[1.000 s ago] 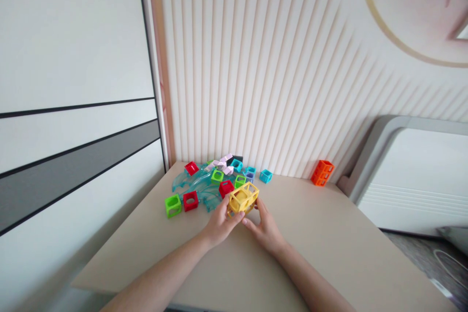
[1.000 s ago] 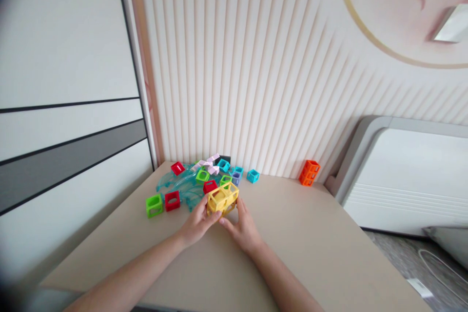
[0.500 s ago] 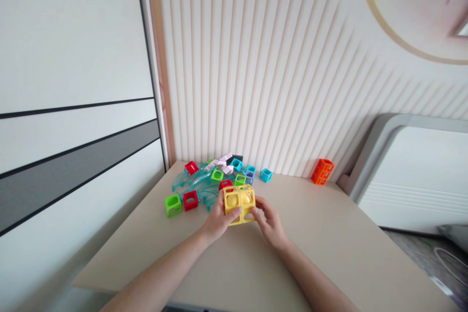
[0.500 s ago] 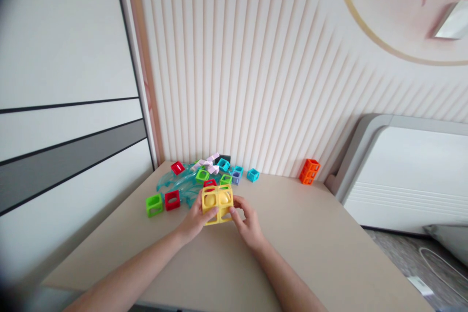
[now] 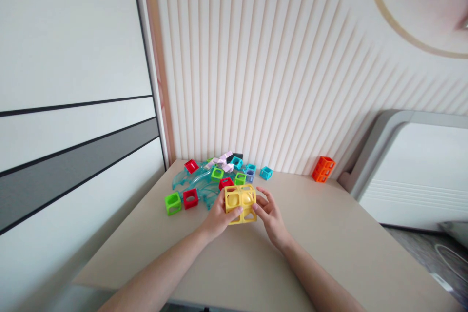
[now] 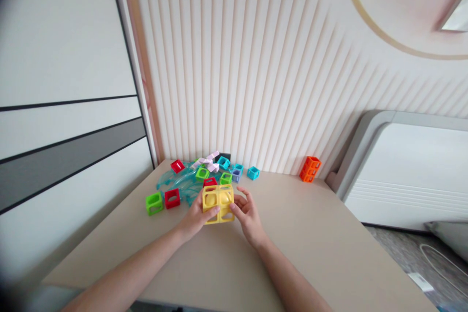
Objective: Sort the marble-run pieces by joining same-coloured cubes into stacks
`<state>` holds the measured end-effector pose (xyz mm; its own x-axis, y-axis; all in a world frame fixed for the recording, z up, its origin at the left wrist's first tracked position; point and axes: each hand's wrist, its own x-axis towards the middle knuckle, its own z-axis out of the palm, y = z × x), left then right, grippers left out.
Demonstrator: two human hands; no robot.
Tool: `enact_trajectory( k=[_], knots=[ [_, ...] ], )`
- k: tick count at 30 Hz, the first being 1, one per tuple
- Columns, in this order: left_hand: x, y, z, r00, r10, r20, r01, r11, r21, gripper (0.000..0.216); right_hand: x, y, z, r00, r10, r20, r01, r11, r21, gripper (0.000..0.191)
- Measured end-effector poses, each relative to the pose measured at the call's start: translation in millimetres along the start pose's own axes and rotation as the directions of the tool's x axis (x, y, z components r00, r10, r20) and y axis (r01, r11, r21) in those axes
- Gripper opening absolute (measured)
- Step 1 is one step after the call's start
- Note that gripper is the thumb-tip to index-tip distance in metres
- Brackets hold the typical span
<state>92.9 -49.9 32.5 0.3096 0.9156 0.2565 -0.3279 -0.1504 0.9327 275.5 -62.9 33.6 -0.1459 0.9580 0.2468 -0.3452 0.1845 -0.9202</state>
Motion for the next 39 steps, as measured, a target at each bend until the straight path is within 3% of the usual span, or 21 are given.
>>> enact_trajectory(
  k=[12,20,22,24,28,33,36,39],
  knots=[
    [0,1,-1,0.999,0.041,0.012,-0.041,0.999,-0.011,0.050,4,0,-8,0.997,0.066,0.032,-0.066,0.998,0.013,0.061],
    [0,2,2,0.999,0.007,-0.054,-0.009,0.999,-0.043,0.054,3,5,-7,0.999,-0.027,0.032,0.031,0.990,-0.137,0.057],
    [2,2,4,0.994,-0.023,-0.105,0.015,0.998,-0.068,0.056,3,10,-6,0.991,-0.134,-0.031,0.118,0.945,-0.305,0.051],
    [3,1,5,0.989,-0.060,-0.135,0.046,0.993,-0.105,0.058,3,15,-6,0.961,-0.261,-0.087,0.182,0.839,-0.513,0.048],
    [6,-4,3,0.987,-0.034,-0.158,0.010,0.989,-0.150,0.061,-1,22,-4,0.937,-0.349,0.011,0.244,0.632,-0.735,0.053],
    [2,-3,1,1.000,0.011,-0.022,-0.014,0.994,-0.111,0.055,-4,26,-3,0.948,-0.307,0.083,0.253,0.571,-0.781,0.082],
    [-3,1,3,0.994,0.015,0.105,-0.009,0.998,-0.062,0.058,-2,28,-7,0.955,-0.296,0.032,0.214,0.607,-0.765,0.091],
    [-5,1,5,0.988,-0.010,0.152,0.013,1.000,-0.015,0.060,-2,28,-8,0.961,-0.275,-0.027,0.175,0.679,-0.713,0.097]
  ],
)
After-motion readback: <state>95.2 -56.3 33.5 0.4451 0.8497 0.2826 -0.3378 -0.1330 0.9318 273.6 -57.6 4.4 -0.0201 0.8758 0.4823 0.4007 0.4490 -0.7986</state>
